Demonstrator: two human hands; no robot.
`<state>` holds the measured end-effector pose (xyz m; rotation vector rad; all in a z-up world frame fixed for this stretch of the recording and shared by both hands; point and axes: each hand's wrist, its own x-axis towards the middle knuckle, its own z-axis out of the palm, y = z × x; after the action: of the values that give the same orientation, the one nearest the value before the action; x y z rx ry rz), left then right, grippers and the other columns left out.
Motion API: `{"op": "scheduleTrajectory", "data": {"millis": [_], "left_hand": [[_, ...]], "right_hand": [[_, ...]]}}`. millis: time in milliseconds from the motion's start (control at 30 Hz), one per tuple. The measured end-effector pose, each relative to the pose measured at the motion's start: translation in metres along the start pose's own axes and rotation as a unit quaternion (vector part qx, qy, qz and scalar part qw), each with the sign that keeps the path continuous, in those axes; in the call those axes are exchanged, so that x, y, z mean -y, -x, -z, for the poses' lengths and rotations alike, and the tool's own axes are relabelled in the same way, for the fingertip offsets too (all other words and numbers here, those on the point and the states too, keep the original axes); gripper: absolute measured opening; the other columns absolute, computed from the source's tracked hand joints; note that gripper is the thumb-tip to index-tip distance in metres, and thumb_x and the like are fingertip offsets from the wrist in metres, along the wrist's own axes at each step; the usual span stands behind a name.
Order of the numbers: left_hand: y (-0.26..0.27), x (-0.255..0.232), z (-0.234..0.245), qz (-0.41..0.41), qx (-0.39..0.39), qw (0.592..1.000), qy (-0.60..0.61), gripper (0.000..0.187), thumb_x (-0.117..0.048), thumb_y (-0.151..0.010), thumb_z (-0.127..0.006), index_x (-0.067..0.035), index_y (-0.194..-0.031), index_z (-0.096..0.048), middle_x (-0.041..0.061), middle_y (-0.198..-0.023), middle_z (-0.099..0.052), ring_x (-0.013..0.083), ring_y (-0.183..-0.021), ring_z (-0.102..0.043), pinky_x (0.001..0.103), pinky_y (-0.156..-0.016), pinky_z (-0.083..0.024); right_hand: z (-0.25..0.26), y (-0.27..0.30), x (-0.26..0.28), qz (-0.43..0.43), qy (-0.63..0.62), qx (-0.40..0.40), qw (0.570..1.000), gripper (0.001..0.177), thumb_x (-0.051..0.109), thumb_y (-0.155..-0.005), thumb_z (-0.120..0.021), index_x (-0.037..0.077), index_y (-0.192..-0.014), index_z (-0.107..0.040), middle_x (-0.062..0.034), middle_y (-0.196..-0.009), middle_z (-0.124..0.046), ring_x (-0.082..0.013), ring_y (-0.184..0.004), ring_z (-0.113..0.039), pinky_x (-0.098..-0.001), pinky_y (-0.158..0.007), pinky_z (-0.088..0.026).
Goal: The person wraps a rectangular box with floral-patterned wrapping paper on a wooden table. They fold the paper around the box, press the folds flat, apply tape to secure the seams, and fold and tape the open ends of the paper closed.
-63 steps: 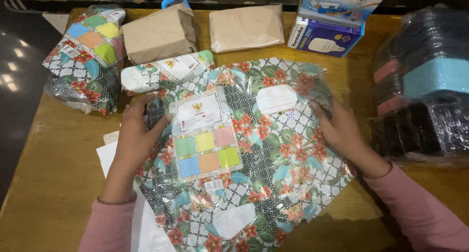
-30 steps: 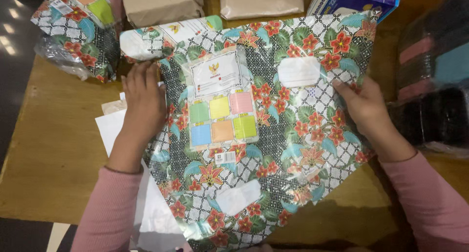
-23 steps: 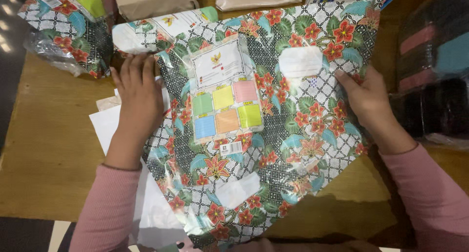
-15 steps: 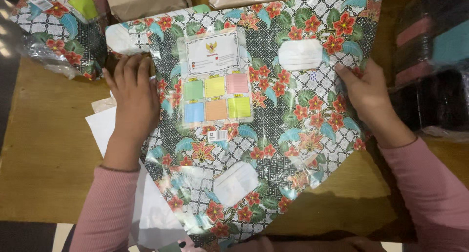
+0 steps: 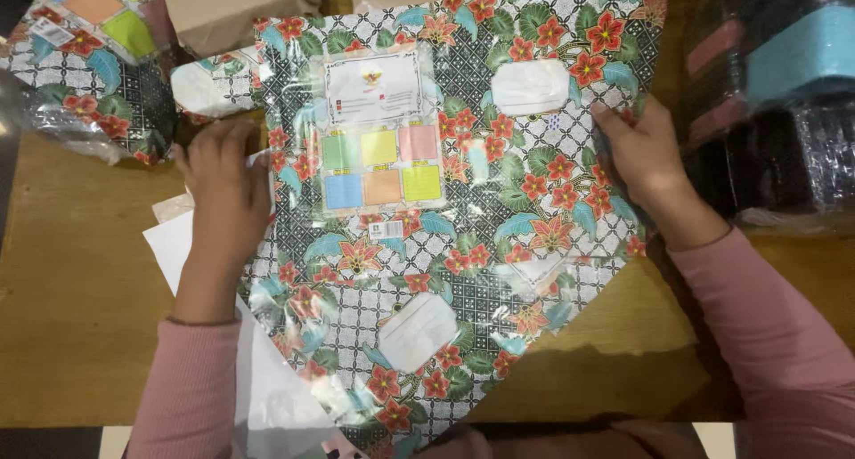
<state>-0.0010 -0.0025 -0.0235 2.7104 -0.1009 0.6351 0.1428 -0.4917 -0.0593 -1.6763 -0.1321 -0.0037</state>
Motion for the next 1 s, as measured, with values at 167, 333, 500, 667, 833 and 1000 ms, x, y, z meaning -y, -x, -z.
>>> {"op": "scheduleTrajectory", "data": {"millis": [167, 333, 500, 667, 833, 1000], "left_hand": [[0.0, 0.006, 0.011, 0.014, -0.019, 0.999, 0.035, 0.038, -0.023, -0.111, -0.061, -0.005, -0.143, -0.055, 0.017, -0.134, -0.058, 0.0366, -0.135, -0.05, 0.068, -0.124, -0.01], [-0.004, 0.001, 0.009, 0.048, 0.037, 0.997, 0.042, 0.031, -0.03, -0.109, -0.065, -0.007, -0.13, -0.061, 0.014, -0.121, -0.064, 0.0342, -0.127, -0.056, 0.068, -0.125, -0.006], [-0.007, -0.01, 0.009, 0.06, 0.011, 0.989, 0.138, 0.051, -0.016, -0.096, -0.075, -0.003, -0.14, -0.053, 0.012, -0.118, -0.068, 0.0267, -0.115, -0.063, 0.069, -0.116, -0.01], [-0.011, -0.004, 0.014, 0.175, -0.02, 0.808, 0.562, 0.064, 0.011, -0.083, -0.072, -0.009, -0.14, -0.05, 0.001, -0.109, -0.065, 0.0088, -0.097, -0.062, 0.029, -0.081, -0.056], [-0.005, 0.017, 0.016, 0.212, -0.035, 0.789, 0.575, 0.034, 0.013, -0.089, -0.073, -0.002, -0.116, -0.062, 0.001, -0.093, -0.064, 0.0083, -0.08, -0.061, 0.024, -0.072, -0.051], [0.0, 0.026, 0.011, 0.266, -0.089, 0.734, 0.619, 0.021, 0.006, -0.092, -0.075, -0.008, -0.106, -0.067, -0.003, -0.079, -0.061, 0.0039, -0.059, -0.049, 0.021, -0.05, -0.036]], "right_hand": [[-0.003, 0.003, 0.001, -0.03, 0.025, -0.025, 0.999, 0.018, 0.01, -0.105, -0.069, 0.001, -0.119, -0.066, -0.0013, -0.102, -0.07, -0.0083, -0.085, -0.062, -0.0256, -0.076, -0.052], [-0.012, 0.01, 0.027, 0.031, 0.003, -0.021, 0.999, 0.023, 0.009, -0.104, -0.07, 0.001, -0.125, -0.063, -0.0008, -0.109, -0.071, -0.0073, -0.093, -0.064, -0.025, -0.082, -0.054], [-0.017, 0.025, 0.063, 0.059, 0.033, 0.011, 0.998, 0.028, 0.011, -0.103, -0.072, 0.002, -0.127, -0.063, -0.0007, -0.113, -0.069, -0.0064, -0.097, -0.065, -0.0243, -0.086, -0.055], [-0.01, 0.028, 0.096, -0.099, 0.151, 0.067, 0.981, 0.033, 0.011, -0.088, -0.082, 0.001, -0.114, -0.066, -0.0043, -0.094, -0.068, -0.0119, -0.075, -0.058, -0.0301, -0.064, -0.047], [-0.009, 0.027, 0.104, -0.083, 0.013, 0.131, 0.988, 0.039, 0.007, -0.083, -0.079, 0.005, -0.12, -0.066, 0.0017, -0.095, -0.068, -0.0074, -0.081, -0.062, -0.0252, -0.071, -0.053], [-0.011, 0.03, 0.105, -0.092, 0.078, 0.106, 0.987, 0.029, 0.004, -0.086, -0.079, 0.0, -0.114, -0.069, -0.0028, -0.099, -0.071, -0.0101, -0.082, -0.063, -0.0276, -0.073, -0.053]]}}
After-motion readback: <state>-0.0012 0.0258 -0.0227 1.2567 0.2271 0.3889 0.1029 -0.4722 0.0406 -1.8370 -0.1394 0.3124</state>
